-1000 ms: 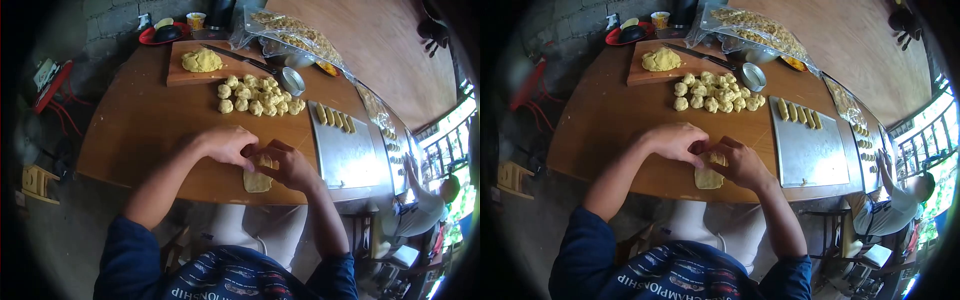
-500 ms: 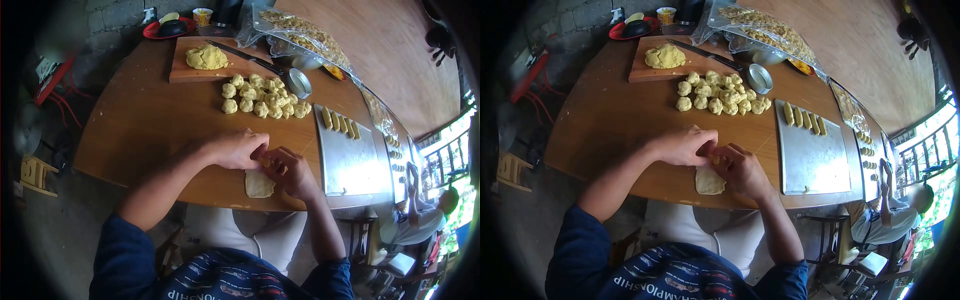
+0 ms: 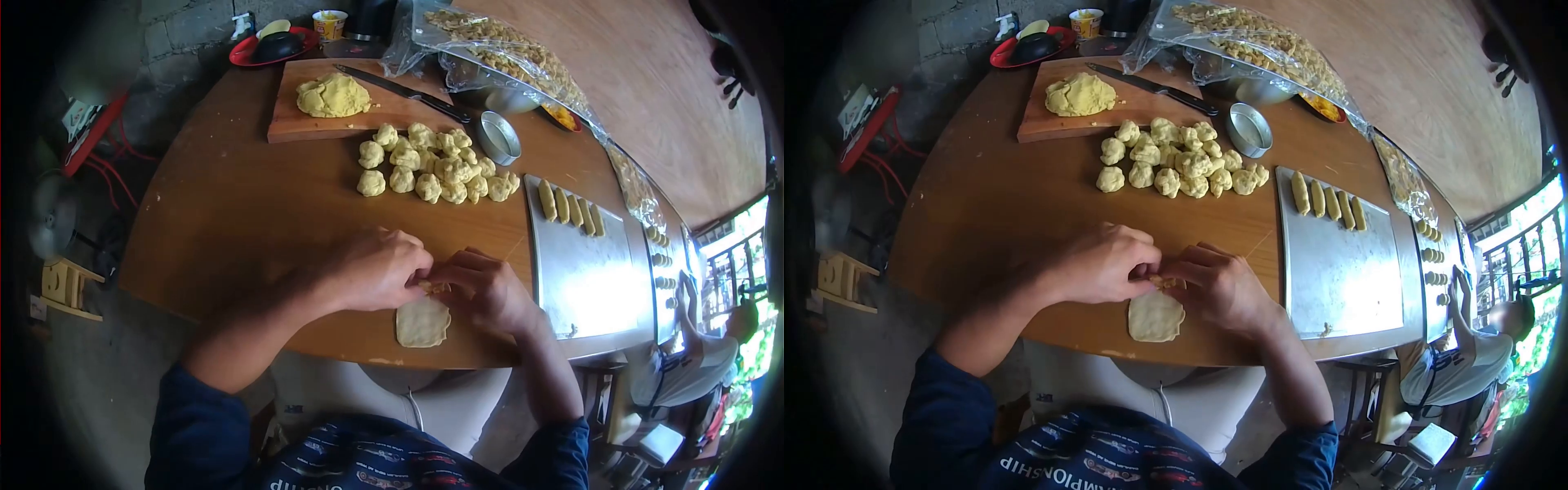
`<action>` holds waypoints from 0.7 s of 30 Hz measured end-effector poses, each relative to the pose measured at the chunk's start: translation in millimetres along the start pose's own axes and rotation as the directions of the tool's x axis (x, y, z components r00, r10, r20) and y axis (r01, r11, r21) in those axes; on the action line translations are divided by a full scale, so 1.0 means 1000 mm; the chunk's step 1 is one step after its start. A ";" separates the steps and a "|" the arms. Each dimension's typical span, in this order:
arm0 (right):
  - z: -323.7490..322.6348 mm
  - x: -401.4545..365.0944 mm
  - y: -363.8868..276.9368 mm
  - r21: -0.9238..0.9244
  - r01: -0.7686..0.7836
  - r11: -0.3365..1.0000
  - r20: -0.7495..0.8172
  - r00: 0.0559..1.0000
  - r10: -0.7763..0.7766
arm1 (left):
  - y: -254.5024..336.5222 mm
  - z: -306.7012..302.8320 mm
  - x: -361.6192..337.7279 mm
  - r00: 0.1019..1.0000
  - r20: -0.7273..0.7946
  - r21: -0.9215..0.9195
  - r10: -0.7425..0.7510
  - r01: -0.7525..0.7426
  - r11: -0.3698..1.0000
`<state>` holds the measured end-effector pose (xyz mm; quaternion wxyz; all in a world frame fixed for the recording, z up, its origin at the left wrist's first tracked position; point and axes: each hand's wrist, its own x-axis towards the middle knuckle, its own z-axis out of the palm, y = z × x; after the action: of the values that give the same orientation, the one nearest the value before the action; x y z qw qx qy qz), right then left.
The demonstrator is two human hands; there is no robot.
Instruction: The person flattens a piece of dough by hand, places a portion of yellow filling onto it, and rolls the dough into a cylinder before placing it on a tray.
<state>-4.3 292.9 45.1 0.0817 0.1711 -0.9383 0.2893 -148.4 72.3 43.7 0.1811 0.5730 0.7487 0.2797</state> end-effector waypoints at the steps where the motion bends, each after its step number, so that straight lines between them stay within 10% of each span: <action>1: 0.004 -0.001 0.004 0.033 -0.006 0.999 -0.004 1.000 0.006 | 0.003 -0.002 -0.002 1.000 -0.006 0.010 -0.011 0.011 1.000; 21: 0.008 -0.004 0.002 0.039 0.030 0.999 -0.088 0.996 -0.026 | 0.009 -0.012 -0.003 0.995 0.040 -0.077 -0.089 0.092 0.993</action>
<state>-1.9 291.2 36.2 0.1234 0.1729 -0.9252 0.3144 -148.2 68.9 58.9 0.2296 0.5362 0.7589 0.2897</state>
